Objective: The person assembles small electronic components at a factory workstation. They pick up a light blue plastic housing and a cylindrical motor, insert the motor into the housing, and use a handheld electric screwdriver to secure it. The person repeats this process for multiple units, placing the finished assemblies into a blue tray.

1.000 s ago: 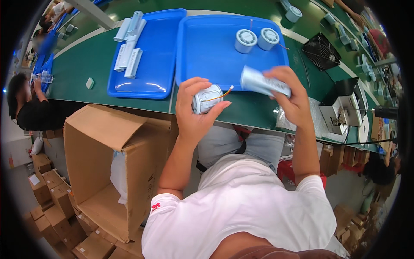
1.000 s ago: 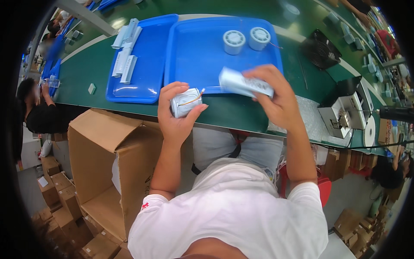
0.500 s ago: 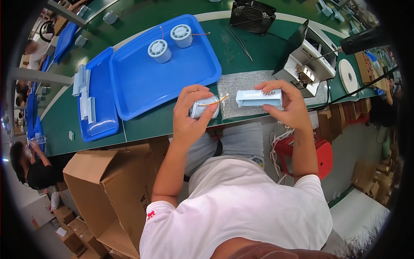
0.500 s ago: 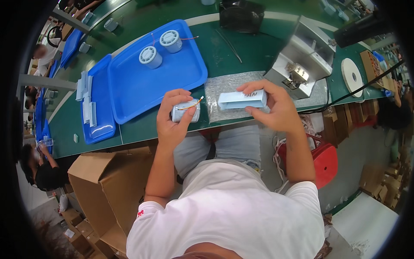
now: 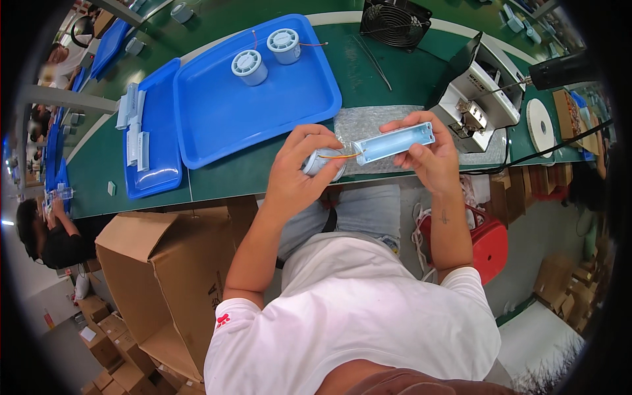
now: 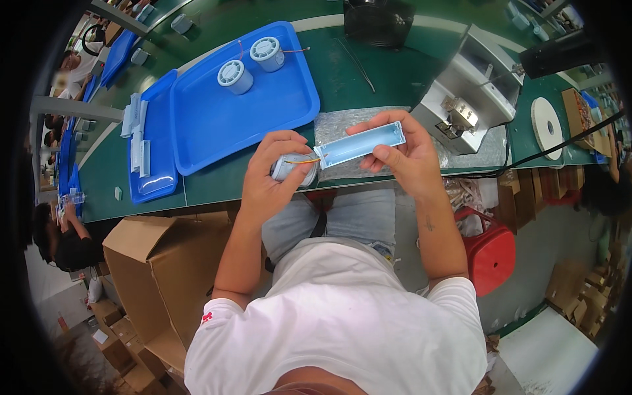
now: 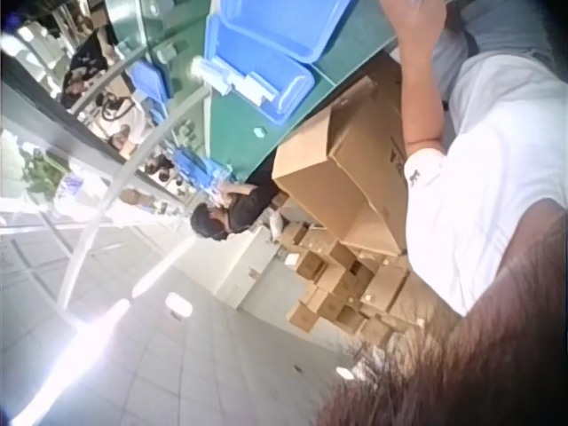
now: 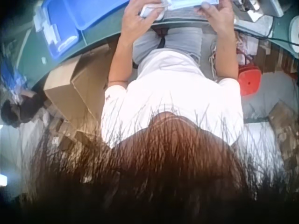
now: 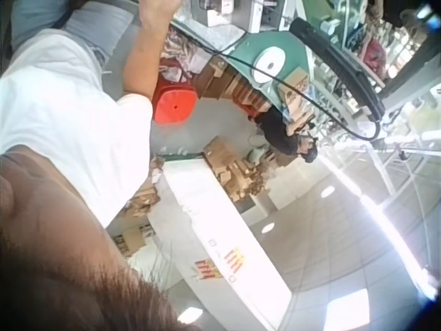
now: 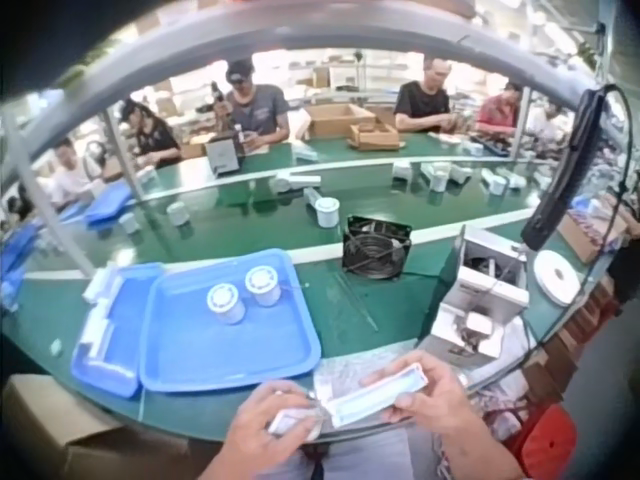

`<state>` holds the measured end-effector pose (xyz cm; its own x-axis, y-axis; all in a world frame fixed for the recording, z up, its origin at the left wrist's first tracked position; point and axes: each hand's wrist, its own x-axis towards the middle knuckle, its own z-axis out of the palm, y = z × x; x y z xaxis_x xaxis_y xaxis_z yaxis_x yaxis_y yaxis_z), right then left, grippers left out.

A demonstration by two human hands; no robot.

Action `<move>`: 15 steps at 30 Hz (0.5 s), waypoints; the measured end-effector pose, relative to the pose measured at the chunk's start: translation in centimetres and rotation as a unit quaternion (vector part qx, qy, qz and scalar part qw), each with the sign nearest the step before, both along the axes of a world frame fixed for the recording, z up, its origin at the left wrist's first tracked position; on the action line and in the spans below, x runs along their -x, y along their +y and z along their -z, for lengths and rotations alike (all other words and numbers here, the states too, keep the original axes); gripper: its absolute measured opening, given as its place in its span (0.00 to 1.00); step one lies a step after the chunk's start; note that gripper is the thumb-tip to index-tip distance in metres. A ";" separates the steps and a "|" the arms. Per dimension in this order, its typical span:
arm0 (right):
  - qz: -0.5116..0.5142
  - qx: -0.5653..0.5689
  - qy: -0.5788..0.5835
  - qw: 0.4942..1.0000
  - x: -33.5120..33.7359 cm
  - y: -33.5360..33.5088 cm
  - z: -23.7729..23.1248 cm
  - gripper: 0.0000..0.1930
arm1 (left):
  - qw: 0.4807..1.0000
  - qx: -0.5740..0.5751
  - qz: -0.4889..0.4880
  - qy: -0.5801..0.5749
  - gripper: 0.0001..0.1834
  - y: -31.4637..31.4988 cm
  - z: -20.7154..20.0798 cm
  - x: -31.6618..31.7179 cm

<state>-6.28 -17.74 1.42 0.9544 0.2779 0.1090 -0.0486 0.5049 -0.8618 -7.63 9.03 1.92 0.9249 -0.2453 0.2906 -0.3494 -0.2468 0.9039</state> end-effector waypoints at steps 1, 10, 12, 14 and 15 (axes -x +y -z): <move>0.016 0.042 -0.010 0.999 0.1 0.2 -0.5 0.20 | 1.000 -0.003 -0.001 0.010 0.16 0.0 0.0 0.0; 0.177 0.385 -0.314 0.850 1.2 2.5 -3.0 0.29 | 0.999 -0.042 -0.019 0.016 0.30 -1.4 -1.1 -0.4; 0.193 0.383 -0.316 0.846 1.3 3.1 -3.3 0.30 | 0.999 -0.039 -0.015 0.005 0.30 -1.7 -0.9 -0.5; 0.192 0.385 -0.315 0.846 1.3 3.4 -3.6 0.30 | 0.999 -0.040 -0.013 -0.005 0.30 -2.0 -0.7 -0.5; 0.191 0.386 -0.316 0.846 1.2 3.5 -3.9 0.30 | 0.999 -0.041 -0.014 -0.011 0.30 -2.2 -0.6 -0.6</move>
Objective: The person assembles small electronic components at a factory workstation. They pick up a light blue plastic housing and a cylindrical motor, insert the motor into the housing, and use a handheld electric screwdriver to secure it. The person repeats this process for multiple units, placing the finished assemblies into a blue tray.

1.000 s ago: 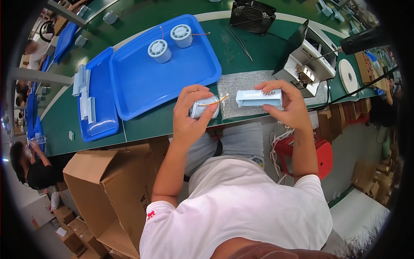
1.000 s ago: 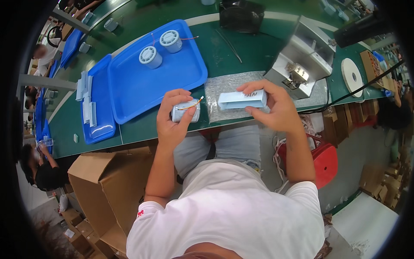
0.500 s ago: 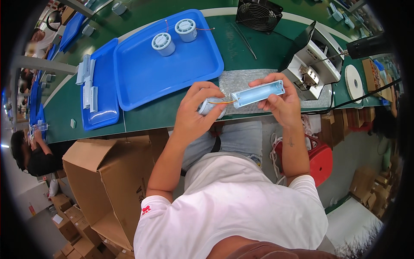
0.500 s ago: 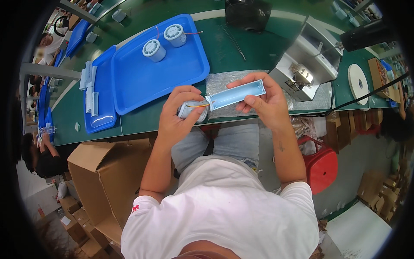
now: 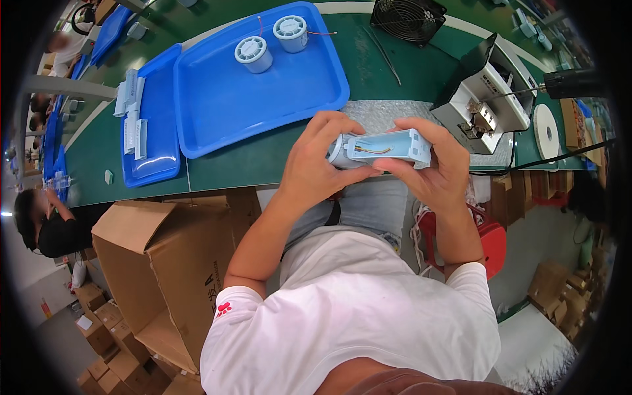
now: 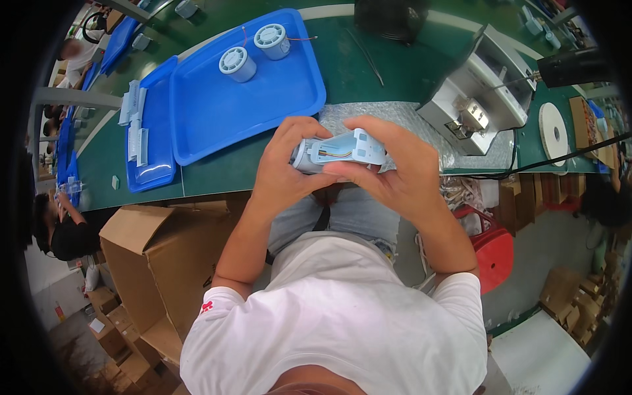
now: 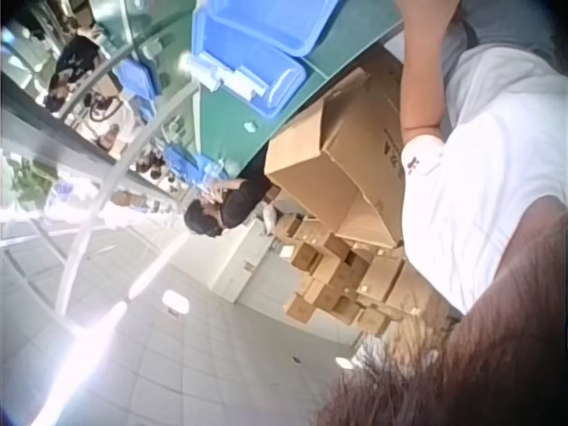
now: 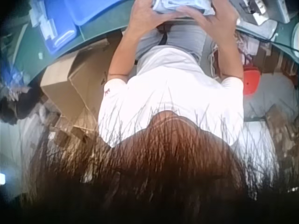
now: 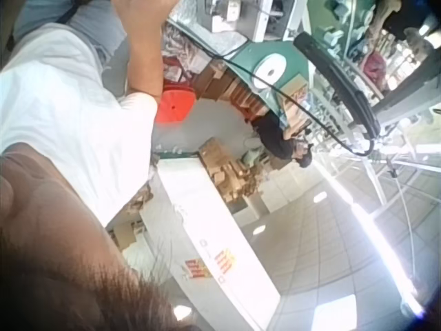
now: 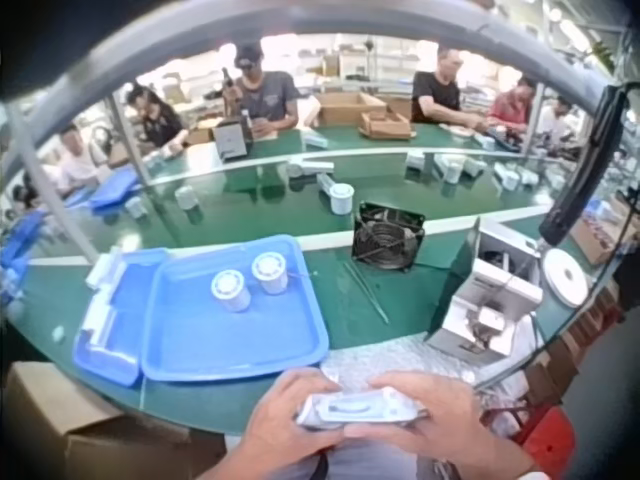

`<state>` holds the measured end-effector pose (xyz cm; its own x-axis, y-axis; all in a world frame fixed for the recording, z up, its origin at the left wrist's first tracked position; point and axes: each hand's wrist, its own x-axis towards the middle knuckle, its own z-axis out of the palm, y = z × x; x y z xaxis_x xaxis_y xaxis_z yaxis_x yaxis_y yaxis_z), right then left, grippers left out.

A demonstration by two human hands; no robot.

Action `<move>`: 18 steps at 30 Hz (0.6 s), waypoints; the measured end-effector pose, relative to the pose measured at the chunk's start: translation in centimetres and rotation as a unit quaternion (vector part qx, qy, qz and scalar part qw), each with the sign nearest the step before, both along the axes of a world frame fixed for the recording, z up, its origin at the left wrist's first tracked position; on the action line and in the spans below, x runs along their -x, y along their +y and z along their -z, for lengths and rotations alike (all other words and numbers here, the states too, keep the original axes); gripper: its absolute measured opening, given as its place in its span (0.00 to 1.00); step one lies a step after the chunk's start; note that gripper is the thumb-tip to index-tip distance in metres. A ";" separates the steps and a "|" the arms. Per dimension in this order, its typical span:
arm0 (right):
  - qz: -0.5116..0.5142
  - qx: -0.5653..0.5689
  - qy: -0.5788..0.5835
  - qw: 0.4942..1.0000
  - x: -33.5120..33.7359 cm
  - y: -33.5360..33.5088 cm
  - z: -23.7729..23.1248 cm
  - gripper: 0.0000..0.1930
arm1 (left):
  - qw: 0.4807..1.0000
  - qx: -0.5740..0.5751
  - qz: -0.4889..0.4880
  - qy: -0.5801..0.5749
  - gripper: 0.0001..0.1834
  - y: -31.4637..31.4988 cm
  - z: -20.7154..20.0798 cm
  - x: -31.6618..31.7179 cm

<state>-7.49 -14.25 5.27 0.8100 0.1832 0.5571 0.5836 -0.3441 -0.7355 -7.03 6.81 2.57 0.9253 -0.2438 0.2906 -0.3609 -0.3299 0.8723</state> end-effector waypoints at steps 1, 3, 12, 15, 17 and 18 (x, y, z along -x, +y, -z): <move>0.005 0.009 -0.009 1.000 0.0 0.1 -0.3 0.30 | 1.000 -0.002 -0.001 -0.005 0.30 -0.2 0.1 0.0; 0.015 0.027 -0.029 0.999 -0.1 0.1 -0.7 0.30 | 1.000 0.000 -0.002 -0.006 0.30 -0.3 0.1 0.0; 0.015 0.047 -0.056 0.997 0.1 0.4 -1.9 0.30 | 1.000 0.000 -0.003 -0.030 0.27 -0.9 -0.4 0.3; 0.027 0.037 -0.049 0.998 0.2 0.4 -1.8 0.29 | 0.999 0.003 0.010 -0.030 0.27 -1.1 -0.3 0.2; 0.021 0.027 -0.052 0.998 0.2 0.6 -1.9 0.29 | 0.999 0.018 0.011 -0.049 0.25 -1.3 0.2 0.0; 0.017 0.023 -0.051 0.998 0.3 0.7 -1.8 0.29 | 0.997 0.032 0.006 -0.065 0.24 -1.5 0.5 0.0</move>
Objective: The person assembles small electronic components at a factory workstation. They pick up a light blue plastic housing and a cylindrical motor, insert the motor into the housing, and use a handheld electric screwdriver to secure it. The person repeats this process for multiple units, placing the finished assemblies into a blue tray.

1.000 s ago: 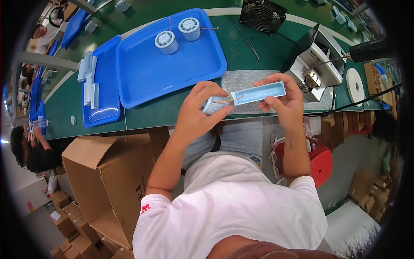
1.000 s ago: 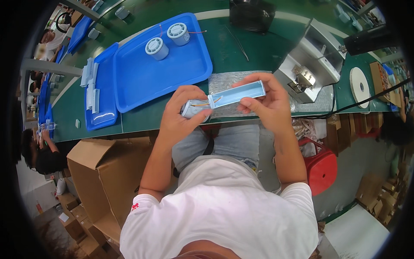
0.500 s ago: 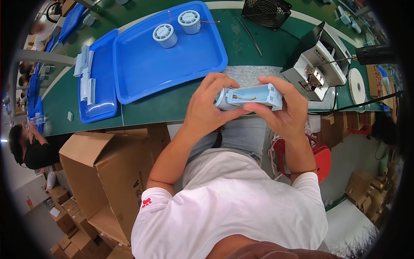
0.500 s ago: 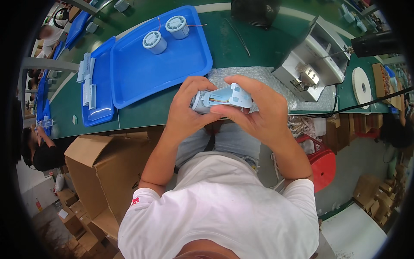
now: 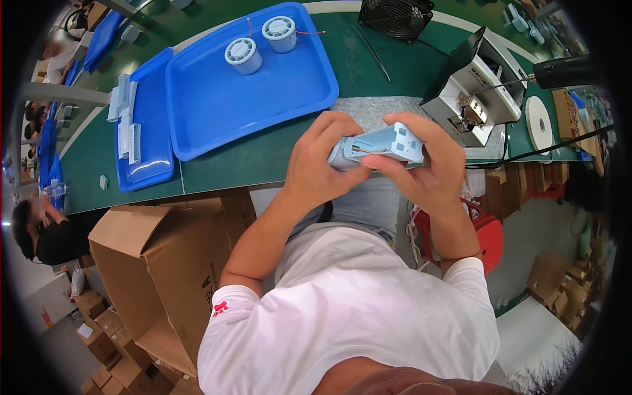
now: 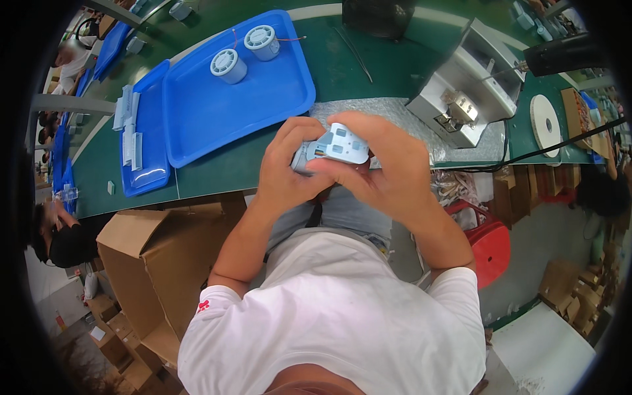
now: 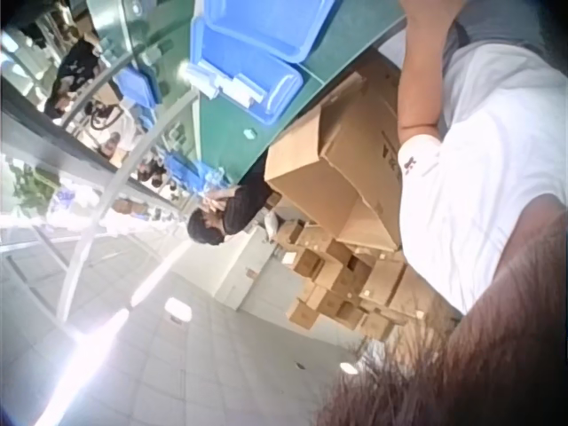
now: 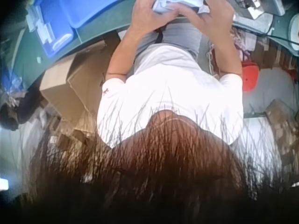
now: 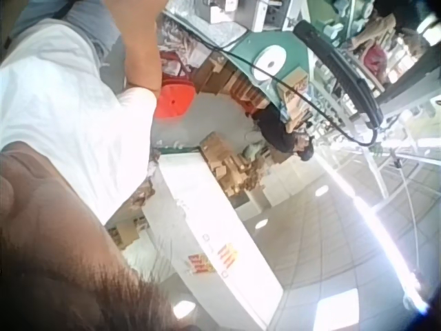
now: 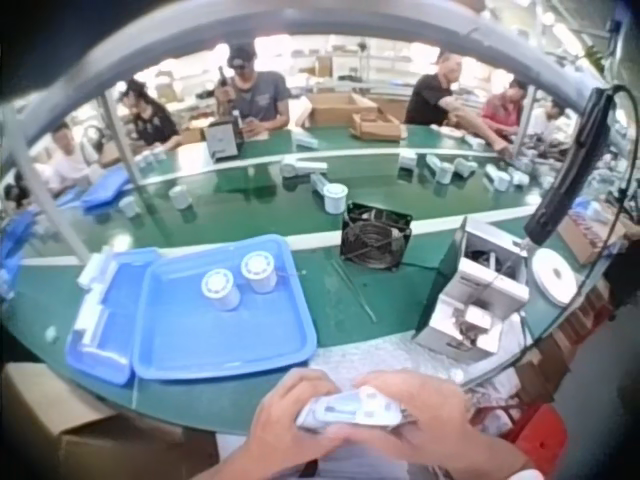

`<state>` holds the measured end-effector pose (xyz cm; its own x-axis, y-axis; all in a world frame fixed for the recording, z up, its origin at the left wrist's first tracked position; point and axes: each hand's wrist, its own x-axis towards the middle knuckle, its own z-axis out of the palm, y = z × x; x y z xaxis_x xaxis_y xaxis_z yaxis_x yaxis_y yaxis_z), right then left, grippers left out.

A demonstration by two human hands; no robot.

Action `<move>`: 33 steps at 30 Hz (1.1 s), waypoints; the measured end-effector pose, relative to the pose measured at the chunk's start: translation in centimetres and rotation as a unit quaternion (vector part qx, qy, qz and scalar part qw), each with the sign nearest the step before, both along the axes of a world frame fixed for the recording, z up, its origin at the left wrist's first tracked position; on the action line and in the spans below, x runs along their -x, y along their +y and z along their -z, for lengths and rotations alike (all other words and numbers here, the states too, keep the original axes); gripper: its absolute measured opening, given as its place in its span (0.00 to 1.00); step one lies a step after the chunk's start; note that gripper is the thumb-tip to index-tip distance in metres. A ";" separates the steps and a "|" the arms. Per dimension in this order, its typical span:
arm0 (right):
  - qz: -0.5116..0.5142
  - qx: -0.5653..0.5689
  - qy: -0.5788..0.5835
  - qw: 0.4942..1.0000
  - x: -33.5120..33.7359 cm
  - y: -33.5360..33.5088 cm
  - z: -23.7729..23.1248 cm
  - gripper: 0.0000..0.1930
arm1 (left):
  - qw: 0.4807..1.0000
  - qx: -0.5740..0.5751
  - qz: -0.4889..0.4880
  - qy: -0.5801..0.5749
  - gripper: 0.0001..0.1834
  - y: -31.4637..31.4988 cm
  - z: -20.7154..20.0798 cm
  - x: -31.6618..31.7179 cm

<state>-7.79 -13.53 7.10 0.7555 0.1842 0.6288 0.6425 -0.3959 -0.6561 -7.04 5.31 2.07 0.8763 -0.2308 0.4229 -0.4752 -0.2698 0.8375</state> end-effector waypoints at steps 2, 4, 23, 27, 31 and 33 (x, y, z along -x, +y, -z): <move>-0.005 0.039 0.005 0.999 0.3 0.2 -0.8 0.29 | 0.999 0.020 -0.005 -0.033 0.23 -0.3 0.7 -0.2; -0.008 0.058 -0.010 0.998 0.2 0.5 -1.0 0.28 | 0.997 0.033 -0.005 -0.069 0.24 -0.4 1.5 -0.6; -0.032 0.098 -0.035 0.994 -1.3 1.4 0.8 0.31 | 0.995 0.077 -0.062 -0.033 0.24 -1.4 3.4 -0.7; -0.037 0.089 -0.024 0.995 -1.1 1.5 0.8 0.31 | 0.994 0.075 -0.053 -0.059 0.27 -1.0 3.4 -0.8; -0.048 0.049 -0.026 0.997 -1.1 0.7 1.2 0.30 | 0.990 0.136 -0.023 -0.020 0.33 -1.8 2.1 -1.0; -0.056 0.008 -0.005 0.998 -1.5 -0.5 2.2 0.29 | 0.993 0.121 0.008 -0.006 0.34 -2.2 2.5 -1.2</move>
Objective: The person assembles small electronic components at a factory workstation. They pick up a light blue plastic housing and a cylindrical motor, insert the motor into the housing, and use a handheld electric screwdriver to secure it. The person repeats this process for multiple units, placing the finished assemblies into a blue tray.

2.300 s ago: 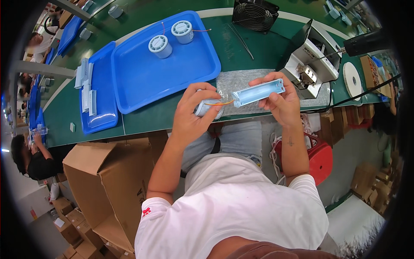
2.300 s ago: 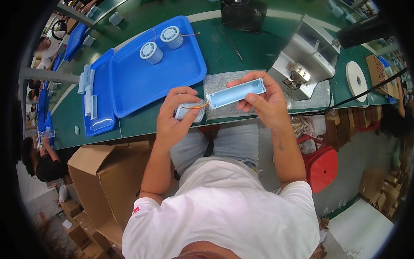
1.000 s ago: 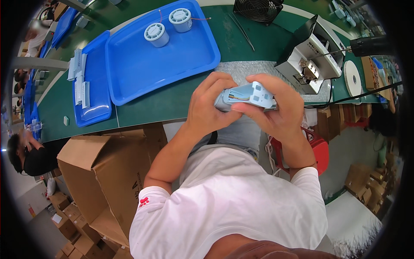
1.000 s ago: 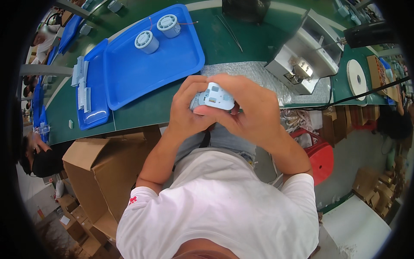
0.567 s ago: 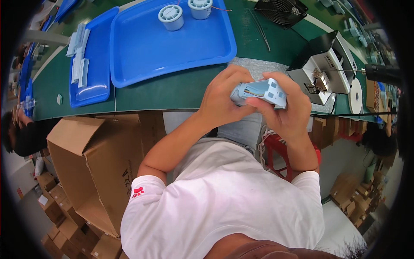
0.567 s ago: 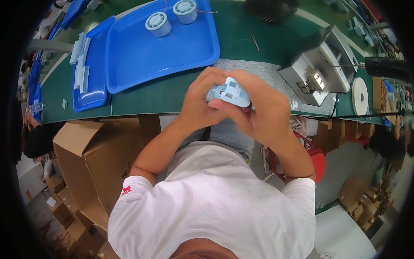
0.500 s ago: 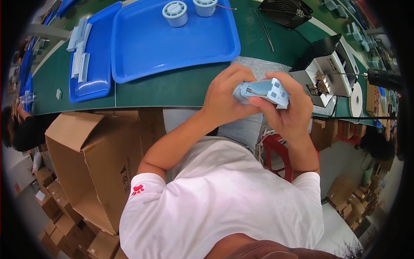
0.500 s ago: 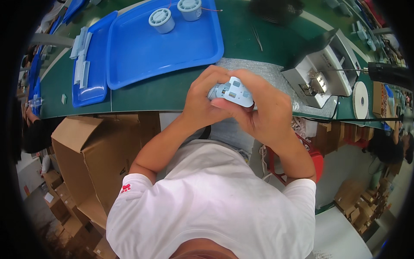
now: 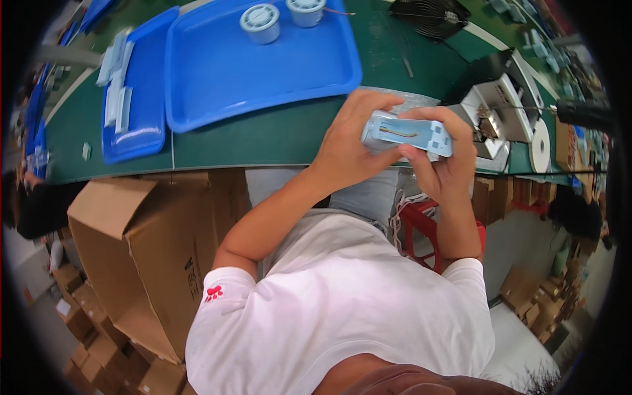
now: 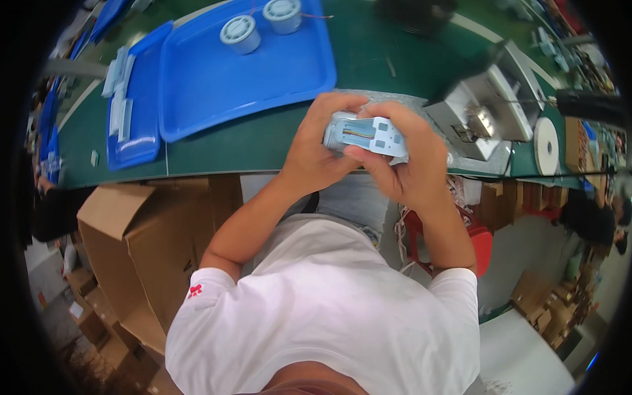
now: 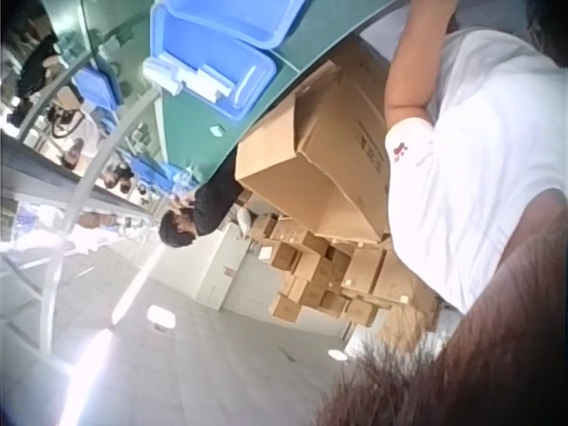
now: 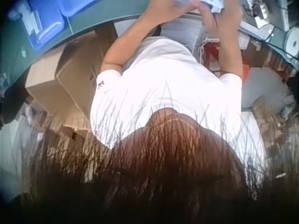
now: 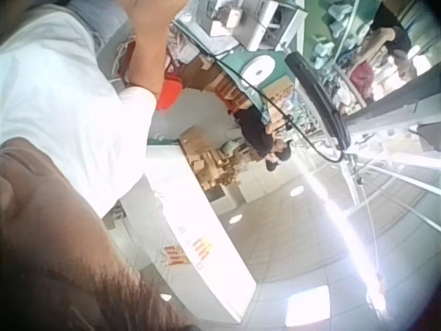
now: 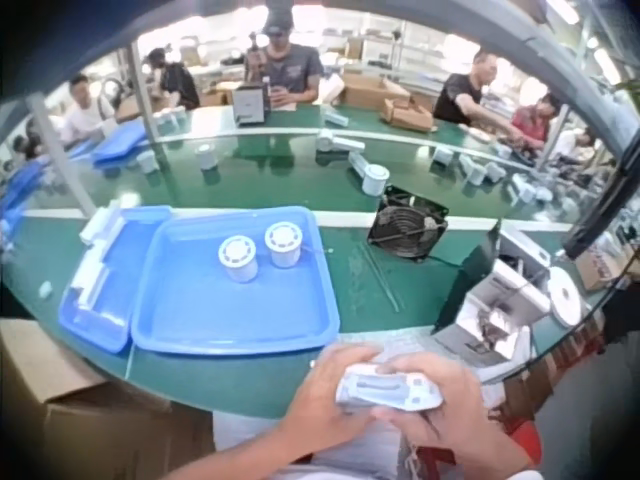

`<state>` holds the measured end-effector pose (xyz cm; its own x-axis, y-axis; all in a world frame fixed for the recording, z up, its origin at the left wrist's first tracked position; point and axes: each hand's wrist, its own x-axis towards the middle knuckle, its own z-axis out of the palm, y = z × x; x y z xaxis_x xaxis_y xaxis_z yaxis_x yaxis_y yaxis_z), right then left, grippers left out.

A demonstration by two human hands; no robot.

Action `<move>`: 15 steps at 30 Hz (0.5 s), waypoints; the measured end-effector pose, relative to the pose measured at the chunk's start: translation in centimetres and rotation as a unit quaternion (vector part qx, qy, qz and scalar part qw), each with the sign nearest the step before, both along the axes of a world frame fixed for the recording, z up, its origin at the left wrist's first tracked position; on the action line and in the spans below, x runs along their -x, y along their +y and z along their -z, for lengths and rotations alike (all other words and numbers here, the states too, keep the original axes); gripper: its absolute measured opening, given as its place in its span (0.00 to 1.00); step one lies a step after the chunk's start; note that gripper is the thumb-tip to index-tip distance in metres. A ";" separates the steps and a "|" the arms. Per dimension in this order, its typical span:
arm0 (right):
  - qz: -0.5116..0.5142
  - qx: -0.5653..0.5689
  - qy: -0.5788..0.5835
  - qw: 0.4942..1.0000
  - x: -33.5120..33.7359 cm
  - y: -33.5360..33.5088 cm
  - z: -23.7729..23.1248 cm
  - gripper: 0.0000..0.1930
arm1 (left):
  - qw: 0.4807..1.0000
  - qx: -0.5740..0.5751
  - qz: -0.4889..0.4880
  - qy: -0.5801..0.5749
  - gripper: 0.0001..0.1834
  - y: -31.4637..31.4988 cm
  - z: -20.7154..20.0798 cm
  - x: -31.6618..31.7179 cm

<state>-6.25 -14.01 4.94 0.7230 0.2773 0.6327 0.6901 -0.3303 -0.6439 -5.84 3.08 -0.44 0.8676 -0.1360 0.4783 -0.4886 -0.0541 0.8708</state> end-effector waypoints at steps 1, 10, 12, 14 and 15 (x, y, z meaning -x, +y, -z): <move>0.012 0.013 0.019 1.000 -0.1 -0.7 0.5 0.28 | 1.000 -0.005 0.022 0.000 0.34 -0.4 0.4 -0.3; 0.400 -0.207 -0.234 0.862 -4.2 -12.2 -7.2 0.39 | 0.997 -0.045 0.055 -0.007 0.23 -4.3 1.6 -1.6; 0.377 -0.186 -0.248 0.873 -7.0 -15.6 -9.6 0.30 | 0.996 -0.061 0.068 -0.004 0.24 -5.0 2.5 -2.2; 0.370 -0.223 -0.231 0.872 -9.4 -16.0 -13.0 0.33 | 0.995 -0.089 0.054 0.004 0.24 -5.1 2.9 -2.3; 0.334 -0.248 -0.220 0.883 -8.7 -15.8 -14.4 0.31 | 0.995 -0.085 0.045 0.003 0.23 -5.1 2.9 -2.2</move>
